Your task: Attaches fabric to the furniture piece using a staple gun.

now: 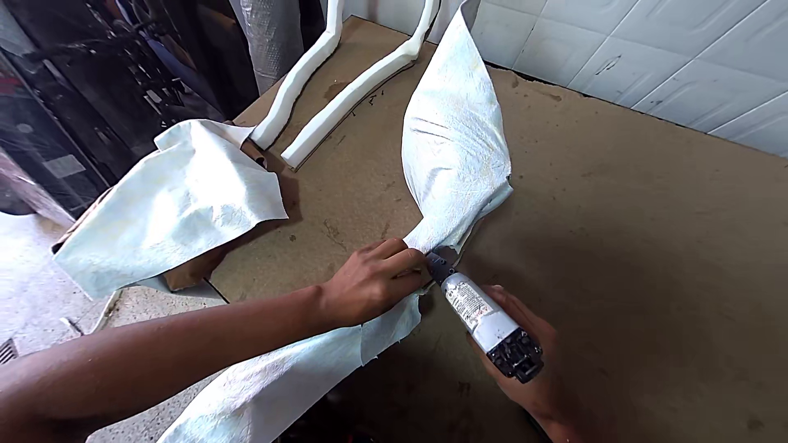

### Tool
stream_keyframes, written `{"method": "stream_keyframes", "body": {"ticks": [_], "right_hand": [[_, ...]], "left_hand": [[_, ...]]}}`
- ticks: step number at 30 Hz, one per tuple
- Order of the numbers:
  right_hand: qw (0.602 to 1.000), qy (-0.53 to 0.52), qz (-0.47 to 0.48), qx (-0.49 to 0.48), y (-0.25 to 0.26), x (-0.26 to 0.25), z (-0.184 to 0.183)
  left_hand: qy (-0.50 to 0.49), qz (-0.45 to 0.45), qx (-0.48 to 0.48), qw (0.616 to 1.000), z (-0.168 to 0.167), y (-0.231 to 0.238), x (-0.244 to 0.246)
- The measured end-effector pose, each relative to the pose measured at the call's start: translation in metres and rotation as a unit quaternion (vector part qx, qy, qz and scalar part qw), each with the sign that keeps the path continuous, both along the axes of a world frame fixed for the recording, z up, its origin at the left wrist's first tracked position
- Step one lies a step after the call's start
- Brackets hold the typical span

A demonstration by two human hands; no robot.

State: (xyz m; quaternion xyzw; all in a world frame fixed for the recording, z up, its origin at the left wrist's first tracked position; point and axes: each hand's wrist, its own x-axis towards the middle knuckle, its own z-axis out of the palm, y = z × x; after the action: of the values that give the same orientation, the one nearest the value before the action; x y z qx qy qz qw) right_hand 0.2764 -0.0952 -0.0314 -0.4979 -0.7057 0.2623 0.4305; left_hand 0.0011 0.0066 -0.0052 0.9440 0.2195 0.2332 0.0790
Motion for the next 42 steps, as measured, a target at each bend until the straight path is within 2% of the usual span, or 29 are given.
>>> {"method": "stream_keyframes", "body": {"ticks": [26, 30, 33, 35, 36, 38, 39, 40, 42], "right_hand": [[1.0, 0.028, 0.007, -0.012, -0.004, -0.002, -0.012], [0.996, -0.009, -0.088, -0.032, -0.023, 0.016, -0.011], [0.953, -0.166, -0.233, -0.099, -0.055, 0.063, -0.001], [0.912, -0.238, -0.279, -0.182, -0.074, 0.111, -0.002], [0.889, -0.269, -0.297, -0.22, -0.085, 0.138, -0.012], [0.841, -0.316, -0.339, -0.281, -0.111, 0.187, -0.045], [0.818, -0.328, -0.363, -0.302, -0.126, 0.205, -0.064], [0.801, -0.335, -0.379, -0.32, -0.139, 0.218, -0.081], [0.791, -0.349, -0.38, -0.33, -0.149, 0.222, -0.096]], "left_hand": [[-0.007, 0.019, -0.006, 1.0, -0.002, -0.004, 0.004], [-0.006, 0.033, -0.013, 0.999, -0.002, -0.005, 0.007], [-0.044, 0.052, -0.077, 0.995, -0.007, -0.005, 0.004], [-0.163, 0.058, -0.193, 0.966, -0.011, -0.008, -0.002], [-0.241, 0.059, -0.273, 0.93, -0.012, -0.009, -0.007], [-0.376, 0.067, -0.413, 0.827, -0.019, -0.007, -0.017], [-0.401, 0.078, -0.459, 0.789, -0.023, -0.005, -0.023], [-0.386, 0.103, -0.488, 0.776, -0.027, -0.004, -0.028], [-0.279, 0.152, -0.545, 0.776, -0.028, -0.004, -0.037]]}}
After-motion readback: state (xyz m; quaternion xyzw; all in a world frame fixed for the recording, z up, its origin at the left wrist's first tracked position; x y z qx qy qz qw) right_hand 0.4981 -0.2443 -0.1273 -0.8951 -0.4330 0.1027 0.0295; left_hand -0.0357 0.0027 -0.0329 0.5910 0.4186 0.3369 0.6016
